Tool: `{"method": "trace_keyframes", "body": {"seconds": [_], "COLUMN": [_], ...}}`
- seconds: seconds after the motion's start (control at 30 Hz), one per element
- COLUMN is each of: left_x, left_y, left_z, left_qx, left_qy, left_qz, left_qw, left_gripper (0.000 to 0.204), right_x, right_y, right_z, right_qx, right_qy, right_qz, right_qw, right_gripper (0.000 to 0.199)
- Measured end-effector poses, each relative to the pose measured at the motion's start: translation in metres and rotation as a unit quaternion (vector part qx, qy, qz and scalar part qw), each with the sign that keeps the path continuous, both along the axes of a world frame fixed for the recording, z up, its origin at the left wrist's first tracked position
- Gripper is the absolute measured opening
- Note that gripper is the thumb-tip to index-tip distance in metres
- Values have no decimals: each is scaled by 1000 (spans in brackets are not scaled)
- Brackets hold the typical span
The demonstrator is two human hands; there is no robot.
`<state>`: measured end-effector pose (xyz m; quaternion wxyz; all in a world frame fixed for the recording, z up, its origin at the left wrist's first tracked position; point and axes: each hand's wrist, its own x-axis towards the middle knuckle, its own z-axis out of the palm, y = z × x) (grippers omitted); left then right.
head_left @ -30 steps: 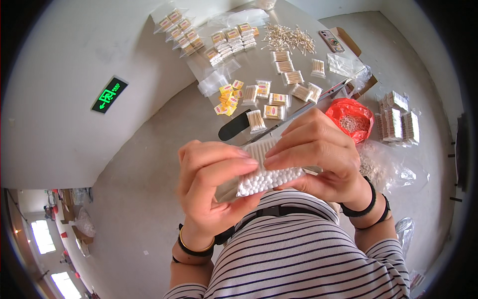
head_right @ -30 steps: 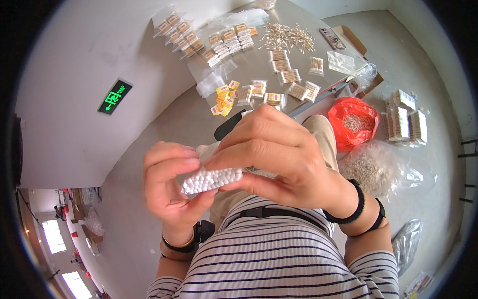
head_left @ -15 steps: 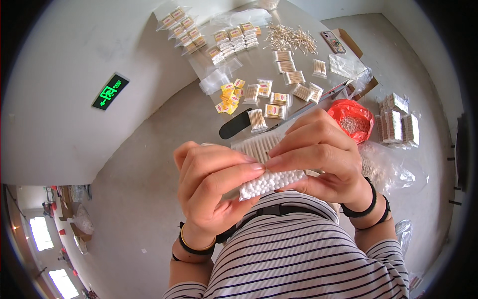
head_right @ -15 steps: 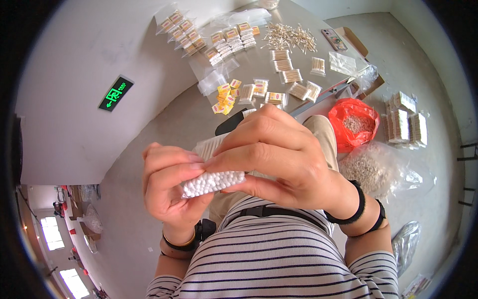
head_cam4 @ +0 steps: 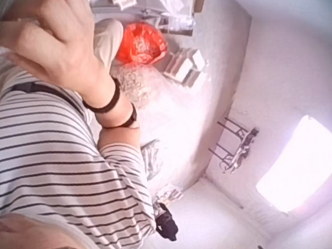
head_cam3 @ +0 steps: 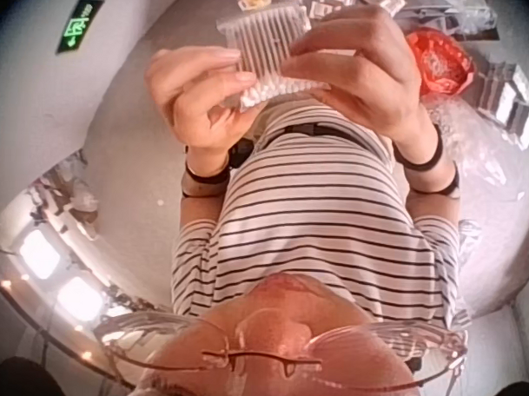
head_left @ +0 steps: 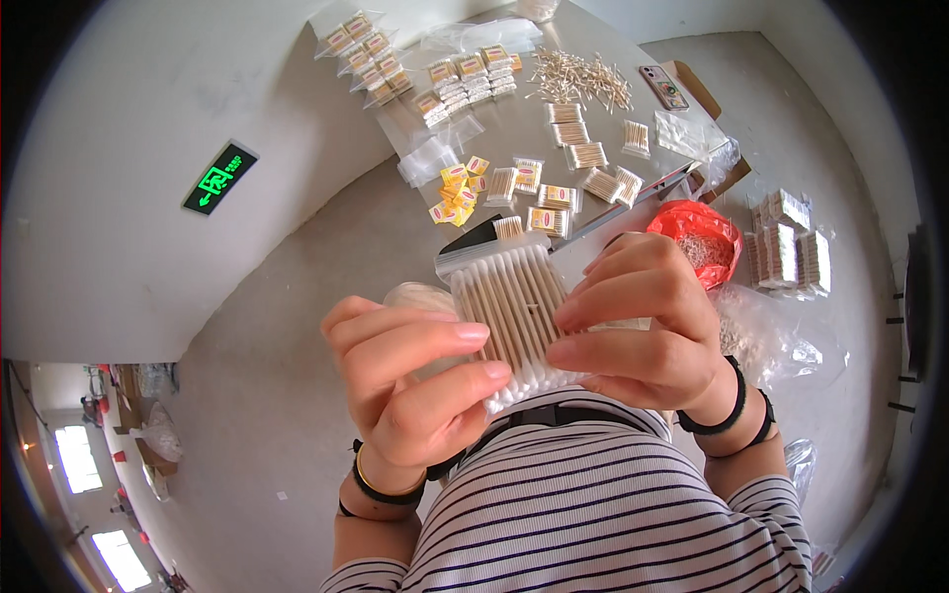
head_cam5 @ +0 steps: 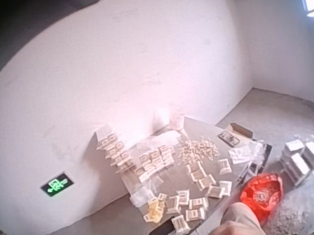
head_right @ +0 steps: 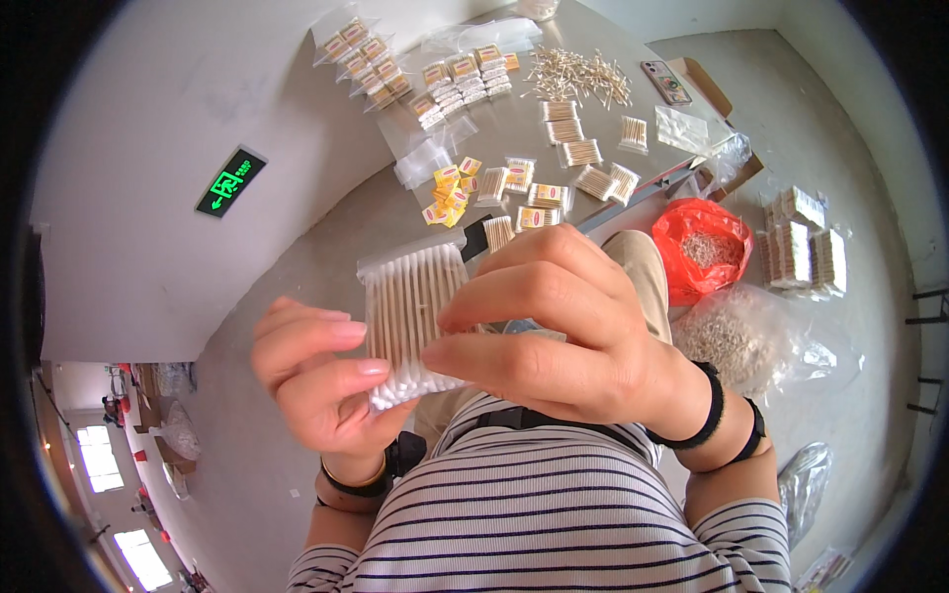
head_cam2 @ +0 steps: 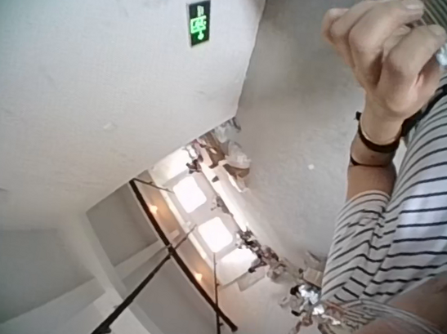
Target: The person sits at a table and packs cotton swabs into small plastic bags. They open each bag, insert a bundle of swabs, and seal the package. The person handles multiple pre-printed plastic bags and bundles of cotton swabs, placing finished packages on the table.
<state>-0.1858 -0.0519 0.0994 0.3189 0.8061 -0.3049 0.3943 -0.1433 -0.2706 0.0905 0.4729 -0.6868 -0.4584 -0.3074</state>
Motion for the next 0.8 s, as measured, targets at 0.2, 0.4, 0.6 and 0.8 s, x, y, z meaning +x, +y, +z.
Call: {"method": "trace_keyframes", "body": {"seconds": [0.2,0.4,0.6,0.8], "left_x": [-4,-4,-11,-10], "left_y": [1,4,4,4], "left_z": [0,1,6,5], "left_qx": [9,20,43,47], "left_qy": [-23,-37,-27,-46], "left_qz": [22,32,45,49], "left_qw": [999,999,998,997], "left_gripper": [32,29,31,28], "right_x": [0,0,-1,-3], "right_y": [3,-5,-5,4], "right_z": [-3,-3,-4,-7], "right_qx": [14,-37,-38,22], "right_qy": [-12,-2,-12,-19], "right_qz": [-1,26,19,2], "right_qw": [1000,999,999,1000], "right_gripper": [35,29,31,34]}}
